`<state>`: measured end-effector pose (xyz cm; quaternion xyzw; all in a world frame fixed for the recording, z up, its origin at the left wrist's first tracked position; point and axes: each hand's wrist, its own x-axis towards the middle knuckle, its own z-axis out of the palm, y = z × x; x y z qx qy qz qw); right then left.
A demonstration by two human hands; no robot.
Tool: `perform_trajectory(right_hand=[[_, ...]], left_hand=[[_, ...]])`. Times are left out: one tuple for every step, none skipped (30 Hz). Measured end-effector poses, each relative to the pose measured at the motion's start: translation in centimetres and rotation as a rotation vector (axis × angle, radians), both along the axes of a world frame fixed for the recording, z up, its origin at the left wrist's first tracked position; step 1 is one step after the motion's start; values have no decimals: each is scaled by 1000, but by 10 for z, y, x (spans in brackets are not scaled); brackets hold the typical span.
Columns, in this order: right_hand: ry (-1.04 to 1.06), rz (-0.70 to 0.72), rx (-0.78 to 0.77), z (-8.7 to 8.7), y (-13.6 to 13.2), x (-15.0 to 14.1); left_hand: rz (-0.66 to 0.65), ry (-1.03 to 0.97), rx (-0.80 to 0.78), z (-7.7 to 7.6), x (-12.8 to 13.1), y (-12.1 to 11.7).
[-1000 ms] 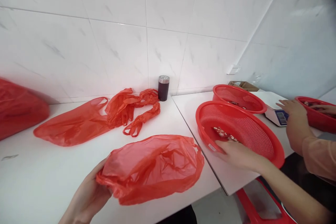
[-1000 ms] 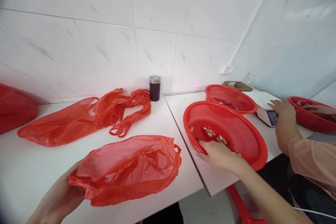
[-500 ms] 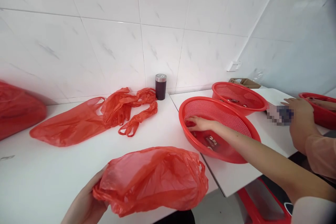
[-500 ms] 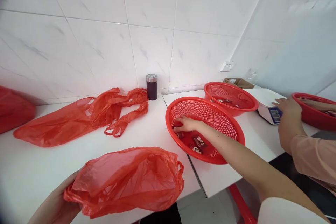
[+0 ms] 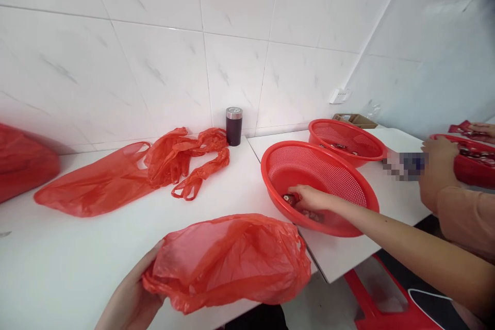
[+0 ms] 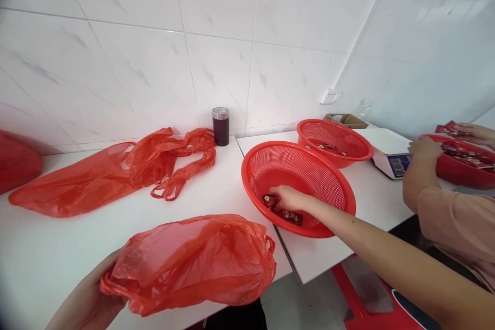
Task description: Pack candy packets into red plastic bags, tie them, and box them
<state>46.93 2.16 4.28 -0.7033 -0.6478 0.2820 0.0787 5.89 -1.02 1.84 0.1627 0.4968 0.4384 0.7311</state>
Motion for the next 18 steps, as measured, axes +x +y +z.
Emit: perform_trajectory(right_hand=[[43, -13, 17, 3, 6, 3], [79, -29, 40, 8, 11, 6], [106, -45, 65, 16, 17, 9], [138, -57, 96, 27, 21, 10], [189, -63, 134, 40, 23, 8], [264, -57, 176, 54, 23, 2], [358, -41, 215, 67, 21, -8], [469, -14, 243, 79, 16, -22], [569, 27, 246, 87, 10, -40], [637, 77, 210, 92, 2, -59], [670, 141, 145, 92, -7, -80], [680, 225, 75, 89, -15, -100], [635, 311, 39, 82, -23, -119], [543, 367, 68, 73, -28, -135], [446, 407, 98, 65, -32, -147], [359, 433, 134, 58, -34, -155], [302, 442, 164, 53, -33, -158], [282, 433, 187, 53, -30, -157]], left_hand=[[6, 4, 4, 1, 0, 0], [14, 8, 8, 2, 0, 0], [25, 13, 13, 4, 1, 0], [39, 21, 13, 6, 1, 0], [53, 27, 10, 9, 2, 0], [64, 28, 5, 12, 4, -1], [72, 24, -2, 14, 5, -1], [76, 14, -5, 17, 8, -1], [79, -1, -5, 19, 11, 0], [81, -18, -2, 21, 14, 0], [88, -33, 1, 23, 17, 0], [95, -46, 1, 24, 20, 1], [103, -56, 1, 24, 23, 1], [110, -67, 1, 24, 25, 2], [115, -75, 4, 24, 26, 3], [118, -79, 12, 23, 26, 3], [121, -77, 23, 22, 26, 4], [121, -71, 38, 21, 24, 5]])
